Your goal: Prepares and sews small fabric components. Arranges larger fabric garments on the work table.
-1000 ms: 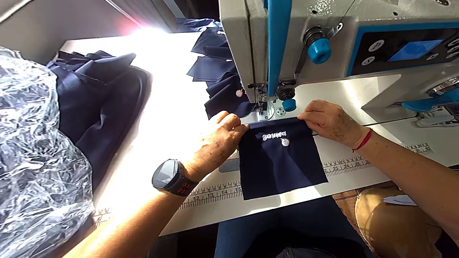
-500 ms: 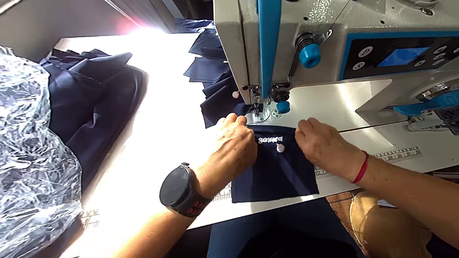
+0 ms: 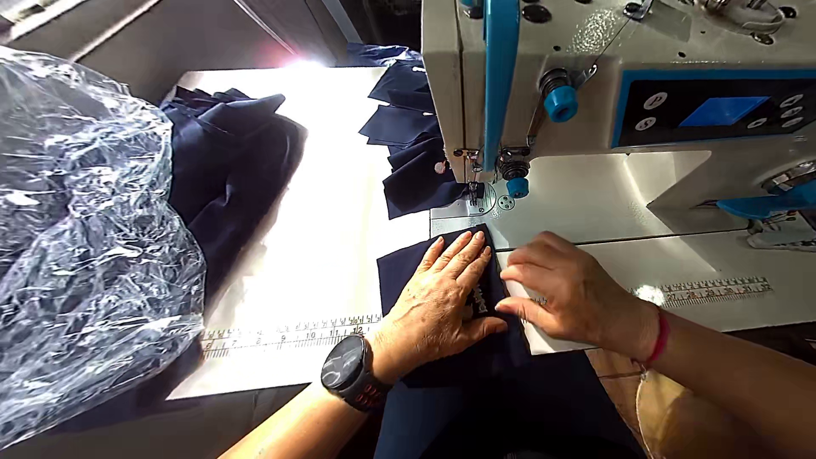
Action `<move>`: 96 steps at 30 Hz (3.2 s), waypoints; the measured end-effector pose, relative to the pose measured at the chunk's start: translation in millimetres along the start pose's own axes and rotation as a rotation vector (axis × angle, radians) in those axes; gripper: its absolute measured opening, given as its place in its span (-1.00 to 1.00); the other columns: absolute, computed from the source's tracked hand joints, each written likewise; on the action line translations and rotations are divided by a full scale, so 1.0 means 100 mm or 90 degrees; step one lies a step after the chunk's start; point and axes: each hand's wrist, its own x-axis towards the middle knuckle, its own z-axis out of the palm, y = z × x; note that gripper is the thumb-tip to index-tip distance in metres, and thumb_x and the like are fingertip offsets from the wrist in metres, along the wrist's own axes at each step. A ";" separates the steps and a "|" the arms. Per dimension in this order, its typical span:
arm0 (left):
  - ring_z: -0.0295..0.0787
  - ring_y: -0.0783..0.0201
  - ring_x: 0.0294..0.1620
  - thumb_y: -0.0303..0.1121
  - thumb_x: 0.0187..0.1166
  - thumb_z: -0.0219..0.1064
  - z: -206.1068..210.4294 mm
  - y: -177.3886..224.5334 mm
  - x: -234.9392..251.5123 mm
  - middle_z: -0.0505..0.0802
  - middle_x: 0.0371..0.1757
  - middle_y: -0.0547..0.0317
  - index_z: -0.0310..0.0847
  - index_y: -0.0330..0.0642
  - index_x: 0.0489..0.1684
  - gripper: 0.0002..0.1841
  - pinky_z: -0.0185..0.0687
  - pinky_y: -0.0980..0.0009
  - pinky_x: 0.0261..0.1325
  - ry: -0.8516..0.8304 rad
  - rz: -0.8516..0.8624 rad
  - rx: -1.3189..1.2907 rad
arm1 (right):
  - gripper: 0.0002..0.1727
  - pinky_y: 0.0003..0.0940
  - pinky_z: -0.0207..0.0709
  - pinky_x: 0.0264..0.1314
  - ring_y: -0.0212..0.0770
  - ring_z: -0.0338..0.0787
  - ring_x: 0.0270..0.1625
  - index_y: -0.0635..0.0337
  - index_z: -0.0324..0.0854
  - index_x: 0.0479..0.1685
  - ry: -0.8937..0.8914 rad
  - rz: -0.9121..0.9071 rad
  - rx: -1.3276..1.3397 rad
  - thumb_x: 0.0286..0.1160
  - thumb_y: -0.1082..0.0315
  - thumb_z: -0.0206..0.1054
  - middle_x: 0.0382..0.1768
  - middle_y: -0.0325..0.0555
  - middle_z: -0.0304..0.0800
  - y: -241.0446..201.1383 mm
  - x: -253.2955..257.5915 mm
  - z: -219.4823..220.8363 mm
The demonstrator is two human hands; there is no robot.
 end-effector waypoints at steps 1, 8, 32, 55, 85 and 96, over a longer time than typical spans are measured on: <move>0.41 0.00 0.73 0.46 0.42 0.11 -0.01 -0.02 0.03 0.60 0.64 -0.07 0.63 -0.23 0.49 -0.07 0.24 -0.20 0.68 -0.011 0.017 -0.009 | -0.57 -0.22 0.66 0.01 -0.12 0.80 0.06 0.11 0.89 -0.19 0.011 0.009 -0.011 0.37 -0.08 0.38 -0.04 -0.16 0.90 0.13 0.03 0.09; 0.42 0.00 0.72 0.37 0.65 -0.11 0.02 -0.04 0.06 0.63 0.60 -0.05 0.67 -0.14 0.46 -0.18 0.24 -0.12 0.71 0.028 0.034 -0.004 | -0.20 0.10 0.46 0.28 0.06 0.61 0.53 0.11 0.84 0.23 -0.040 0.046 -0.080 0.18 -0.35 0.33 0.42 -0.20 0.78 0.28 -0.06 0.29; 0.42 -0.15 0.70 0.47 0.49 0.03 -0.10 -0.53 0.37 0.60 0.58 -0.27 0.66 -0.09 0.49 -0.12 0.16 -0.30 0.69 -0.008 0.061 -0.009 | -0.11 0.20 0.36 0.27 0.06 0.64 0.50 -0.01 0.76 0.39 -0.107 0.069 -0.100 0.24 -0.50 0.22 0.46 -0.21 0.75 0.61 0.37 0.34; 0.40 -0.21 0.71 0.45 0.45 0.06 -0.09 -0.56 0.46 0.58 0.61 -0.30 0.67 -0.12 0.48 -0.11 0.19 -0.31 0.67 -0.016 0.034 0.005 | -0.61 0.12 0.50 0.51 0.33 0.72 0.44 0.50 0.81 -0.05 0.133 0.345 -0.416 0.52 0.53 0.02 0.31 0.32 0.78 0.95 -1.36 -0.74; 0.34 -0.22 0.75 0.65 0.28 -0.03 -0.15 -0.51 0.10 0.50 0.68 -0.29 0.70 0.04 0.45 0.00 0.12 -0.26 0.71 -0.059 0.196 -0.045 | -0.34 -0.17 0.60 -0.21 0.06 0.73 -0.09 0.45 0.54 0.27 0.119 0.376 -0.225 0.04 0.29 0.41 0.05 0.23 0.66 -0.71 0.16 0.61; 0.68 -0.12 0.40 0.53 0.33 0.11 -0.23 -0.48 0.06 0.83 0.26 -0.12 0.89 -0.13 -0.05 -0.15 0.50 -0.12 0.38 0.020 0.244 -0.079 | -0.88 -0.46 0.53 -0.50 -0.22 0.70 -0.49 0.33 0.71 -0.36 0.156 0.327 -0.263 0.39 0.49 0.28 -0.47 -0.01 0.73 -0.66 -0.02 0.61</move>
